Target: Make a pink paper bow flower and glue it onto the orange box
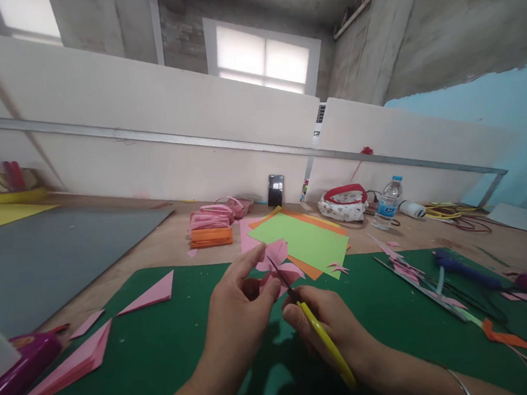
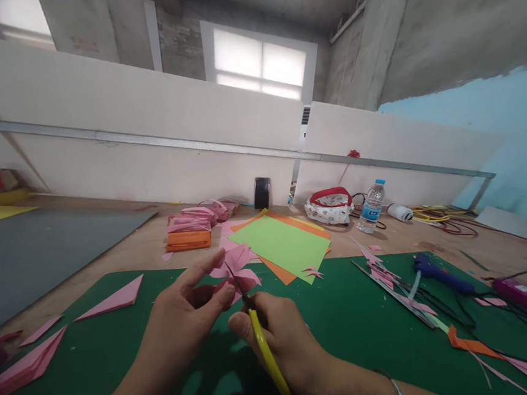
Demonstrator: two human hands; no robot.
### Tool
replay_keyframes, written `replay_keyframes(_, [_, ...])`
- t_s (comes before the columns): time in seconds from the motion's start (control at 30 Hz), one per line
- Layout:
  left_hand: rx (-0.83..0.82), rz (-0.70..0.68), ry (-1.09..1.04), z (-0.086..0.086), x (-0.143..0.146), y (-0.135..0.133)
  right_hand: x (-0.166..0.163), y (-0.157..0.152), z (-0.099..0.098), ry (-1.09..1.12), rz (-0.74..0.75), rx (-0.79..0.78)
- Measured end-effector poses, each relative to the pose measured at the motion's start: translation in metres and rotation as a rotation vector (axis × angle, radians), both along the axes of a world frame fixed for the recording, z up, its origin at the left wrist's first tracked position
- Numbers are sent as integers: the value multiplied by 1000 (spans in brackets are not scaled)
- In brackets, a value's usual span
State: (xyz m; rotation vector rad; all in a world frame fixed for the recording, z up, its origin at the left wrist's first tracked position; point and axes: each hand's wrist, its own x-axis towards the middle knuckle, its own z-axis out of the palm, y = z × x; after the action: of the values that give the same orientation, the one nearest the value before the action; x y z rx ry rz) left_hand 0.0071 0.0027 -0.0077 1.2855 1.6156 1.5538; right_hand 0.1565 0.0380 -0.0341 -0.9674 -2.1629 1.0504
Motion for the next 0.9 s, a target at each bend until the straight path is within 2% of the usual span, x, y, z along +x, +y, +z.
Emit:
replay_keyframes(0.4, [-13, 17, -5, 6, 4, -5, -1, 2, 2, -24, -43, 108])
replay_keyframes(0.9, [0, 31, -12, 7, 4, -5, 0, 1, 5, -15, -30, 83])
